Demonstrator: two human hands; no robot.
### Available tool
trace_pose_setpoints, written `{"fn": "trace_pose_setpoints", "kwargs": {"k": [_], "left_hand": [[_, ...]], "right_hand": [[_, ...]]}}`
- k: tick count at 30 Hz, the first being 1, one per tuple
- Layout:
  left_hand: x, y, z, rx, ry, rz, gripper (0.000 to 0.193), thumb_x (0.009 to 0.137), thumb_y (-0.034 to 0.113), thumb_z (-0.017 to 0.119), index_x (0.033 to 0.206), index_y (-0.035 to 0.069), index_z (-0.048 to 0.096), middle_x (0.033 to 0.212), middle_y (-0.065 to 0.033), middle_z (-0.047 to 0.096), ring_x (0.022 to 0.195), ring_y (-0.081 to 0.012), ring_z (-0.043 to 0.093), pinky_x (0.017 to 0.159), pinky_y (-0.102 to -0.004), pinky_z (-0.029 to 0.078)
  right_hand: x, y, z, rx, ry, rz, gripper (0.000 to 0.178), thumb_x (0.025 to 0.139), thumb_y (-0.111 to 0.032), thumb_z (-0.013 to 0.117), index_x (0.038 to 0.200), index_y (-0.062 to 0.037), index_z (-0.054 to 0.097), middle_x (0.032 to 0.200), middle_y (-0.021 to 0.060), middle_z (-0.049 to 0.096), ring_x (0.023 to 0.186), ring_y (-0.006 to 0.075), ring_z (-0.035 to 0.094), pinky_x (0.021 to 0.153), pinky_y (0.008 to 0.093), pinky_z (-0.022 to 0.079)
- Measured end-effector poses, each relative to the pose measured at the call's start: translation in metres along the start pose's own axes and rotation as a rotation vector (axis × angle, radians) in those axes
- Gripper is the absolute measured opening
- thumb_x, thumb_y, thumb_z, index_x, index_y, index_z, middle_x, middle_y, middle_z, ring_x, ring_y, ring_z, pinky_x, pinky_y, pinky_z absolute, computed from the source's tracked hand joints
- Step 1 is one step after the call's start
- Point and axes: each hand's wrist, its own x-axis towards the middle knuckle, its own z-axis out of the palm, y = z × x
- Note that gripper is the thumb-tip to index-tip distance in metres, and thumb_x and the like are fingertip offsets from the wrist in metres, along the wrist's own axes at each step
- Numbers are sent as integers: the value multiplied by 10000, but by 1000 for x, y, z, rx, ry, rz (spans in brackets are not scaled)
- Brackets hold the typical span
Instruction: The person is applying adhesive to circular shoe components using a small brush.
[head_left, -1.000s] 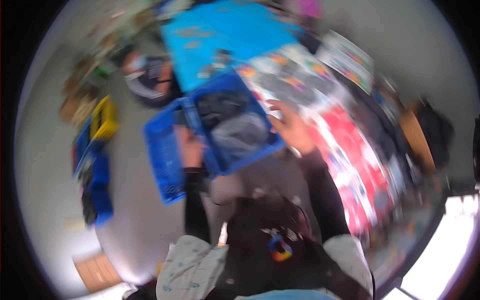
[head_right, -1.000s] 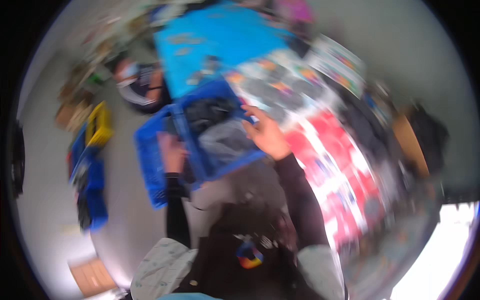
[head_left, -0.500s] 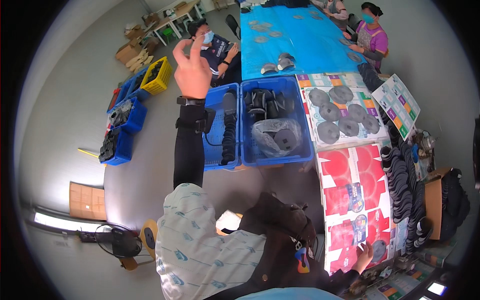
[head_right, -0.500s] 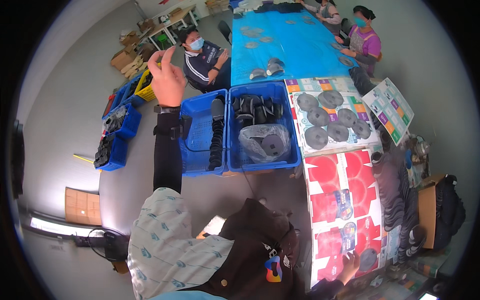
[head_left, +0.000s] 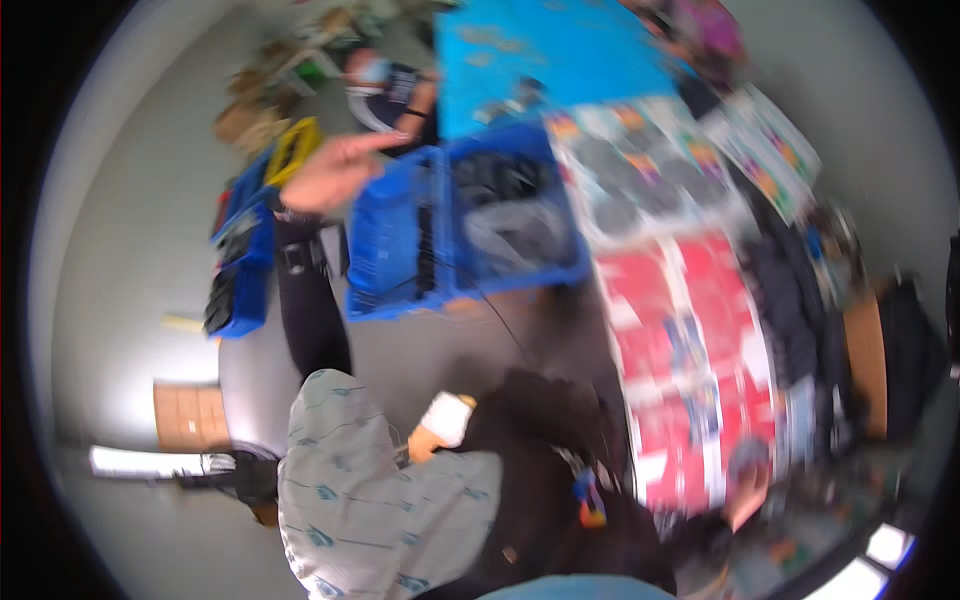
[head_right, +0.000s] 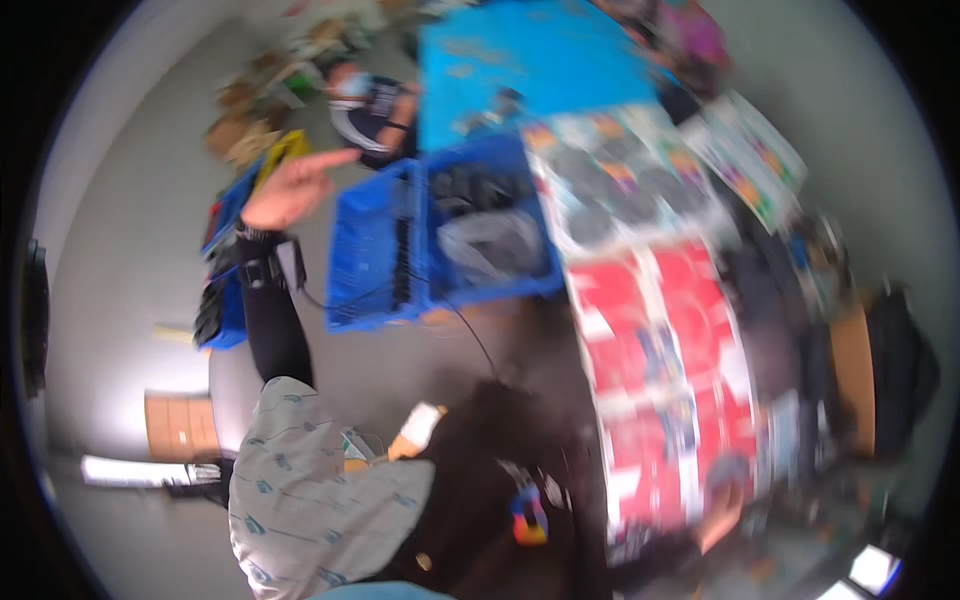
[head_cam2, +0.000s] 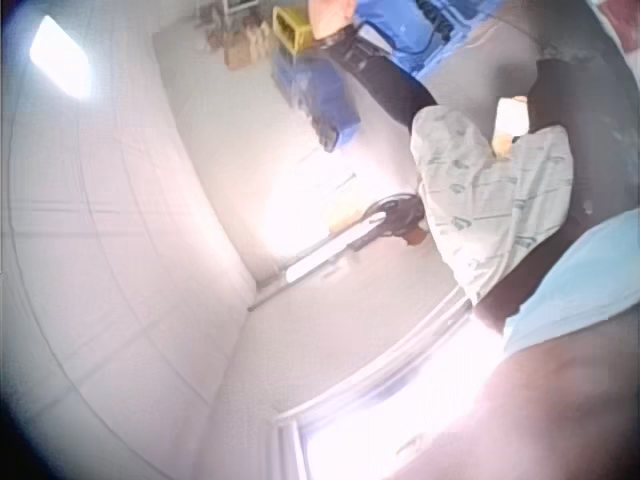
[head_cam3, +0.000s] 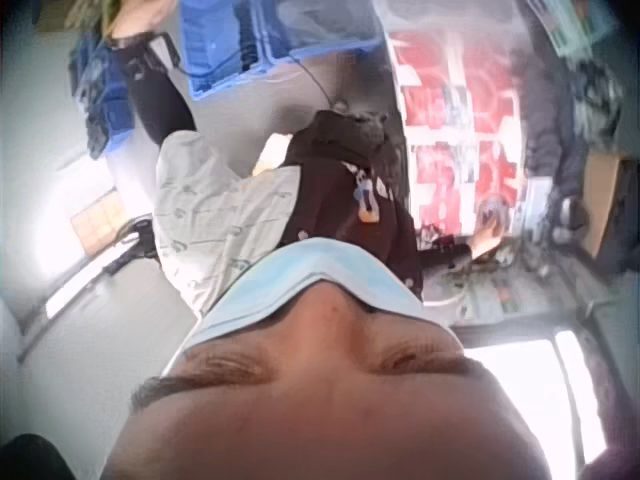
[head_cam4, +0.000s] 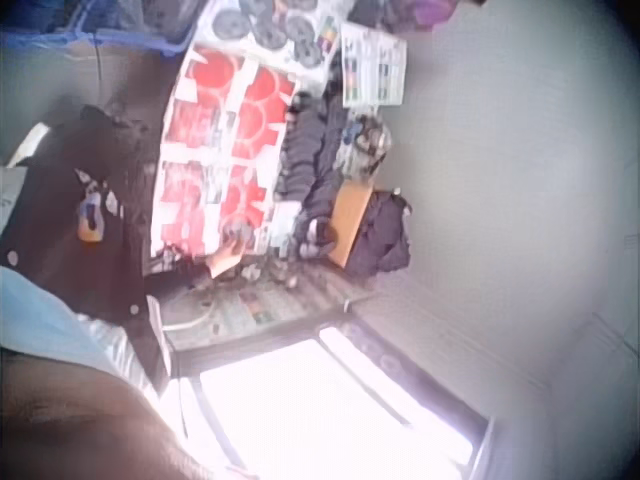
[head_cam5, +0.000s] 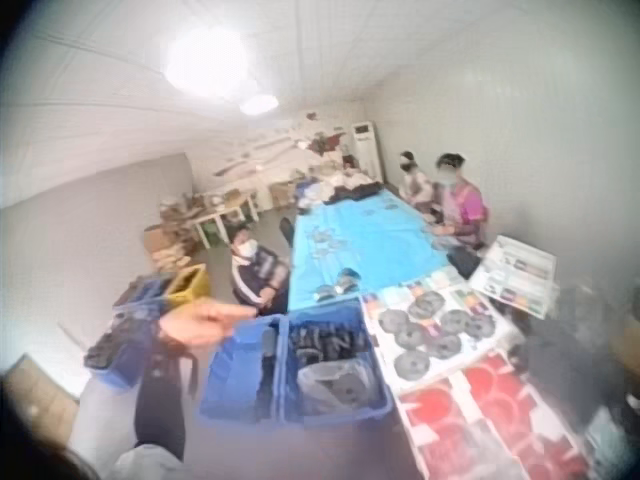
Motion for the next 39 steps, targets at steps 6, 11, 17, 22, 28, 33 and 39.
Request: {"fn": "trace_pose_setpoints", "kwargs": {"k": [6,11,17,22,28,33,39], "left_hand": [[46,-29,169,-1306,-60,449,545,993,41,549,1526,-21,455,680,64,482,512,-15,377,442,-214,286],[106,-205,369,-72,-331,-409,349,999,175,573,1320,85,673,775,63,565,564,-65,473,514,-239,384],[25,-324,443,117,-856,-352,429,1015,242,566,1403,60,565,948,-122,746,769,-216,730,683,-356,598],[-22,-310,401,-229,-292,-933,464,1006,199,544,1450,64,533,975,-143,751,829,-233,731,721,-357,603],[-59,-305,392,-169,-189,-717,343,1005,192,566,1320,77,637,905,-123,735,726,-207,699,627,-348,574],[-30,-280,455,-277,-260,-841,380,1053,283,523,1336,41,598,1016,-99,764,808,-178,739,669,-312,595],[-51,-257,425,-220,-149,-872,385,1051,320,492,1298,57,625,997,-86,756,805,-173,726,687,-306,578]], "right_hand": [[-1,-9,6,221,112,140,262,990,-184,642,1120,32,711,948,82,721,813,166,677,732,300,542],[-2,107,-78,164,551,444,179,949,-124,631,1011,21,715,819,86,742,647,173,709,580,295,561],[97,101,-43,-410,369,167,306,873,-171,668,1144,-33,696,932,173,740,888,349,742,749,444,583],[194,100,24,-883,181,-106,419,891,-191,611,1306,-210,669,1259,176,671,1127,422,636,1004,525,498],[216,162,30,-1296,-103,-353,323,929,-242,573,1205,-117,686,1208,131,681,1159,366,620,981,522,505],[221,196,-75,-1396,117,-566,398,896,-261,608,1257,-109,677,1298,109,675,1190,326,624,988,532,517],[222,132,-3,-1146,-117,-183,316,883,-115,579,1185,-65,659,1275,133,639,1244,381,542,1031,529,469]]}}
